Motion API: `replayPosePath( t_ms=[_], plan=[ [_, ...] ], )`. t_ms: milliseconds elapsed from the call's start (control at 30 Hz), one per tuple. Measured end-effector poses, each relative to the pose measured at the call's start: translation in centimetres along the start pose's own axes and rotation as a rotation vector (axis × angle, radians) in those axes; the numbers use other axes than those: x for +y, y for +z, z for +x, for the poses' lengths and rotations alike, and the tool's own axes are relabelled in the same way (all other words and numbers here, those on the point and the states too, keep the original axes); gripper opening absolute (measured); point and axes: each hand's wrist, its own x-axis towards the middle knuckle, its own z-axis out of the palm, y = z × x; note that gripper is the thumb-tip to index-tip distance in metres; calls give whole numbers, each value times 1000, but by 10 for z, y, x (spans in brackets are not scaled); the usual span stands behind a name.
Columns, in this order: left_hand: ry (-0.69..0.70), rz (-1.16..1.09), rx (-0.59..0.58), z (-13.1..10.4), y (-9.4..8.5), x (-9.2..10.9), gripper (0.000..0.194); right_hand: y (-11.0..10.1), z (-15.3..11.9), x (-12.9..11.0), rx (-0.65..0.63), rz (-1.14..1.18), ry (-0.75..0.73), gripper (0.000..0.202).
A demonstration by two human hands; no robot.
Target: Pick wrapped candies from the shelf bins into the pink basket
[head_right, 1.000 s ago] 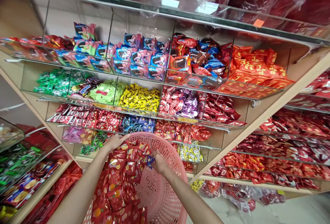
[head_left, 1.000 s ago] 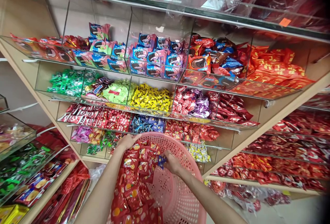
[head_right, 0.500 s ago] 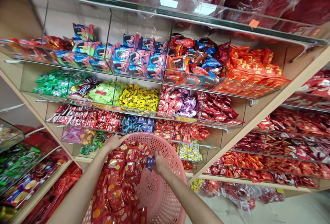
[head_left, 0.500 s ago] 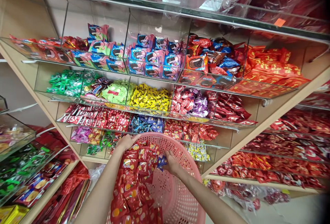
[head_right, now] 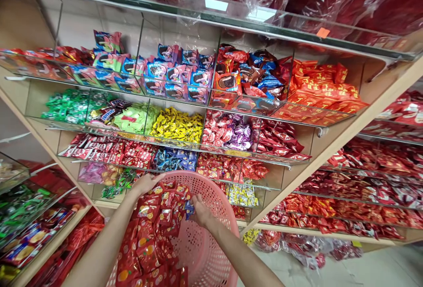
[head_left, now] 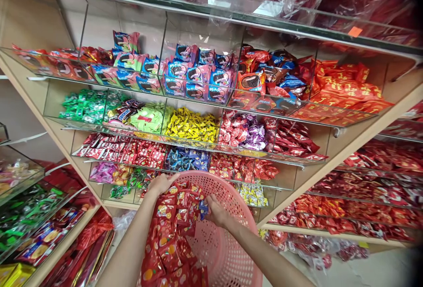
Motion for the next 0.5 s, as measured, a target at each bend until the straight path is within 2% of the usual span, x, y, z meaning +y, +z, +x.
replayPosePath(
  t_ms=[133, 333, 433, 500],
  plan=[
    [-2, -9, 2, 1, 1, -1, 82, -4, -2, -1, -77, -69, 3, 59],
    [9, -15, 6, 0, -1, 0, 77, -15, -4, -17, -84, -218, 48, 57],
    [27, -33, 16, 1, -2, -1, 74, -33, 1, -32, -78, -244, 62, 53],
    [39, -56, 10, 2, -1, -2, 72, -52, 10, -44, -23, -220, 37, 39]
  ],
)
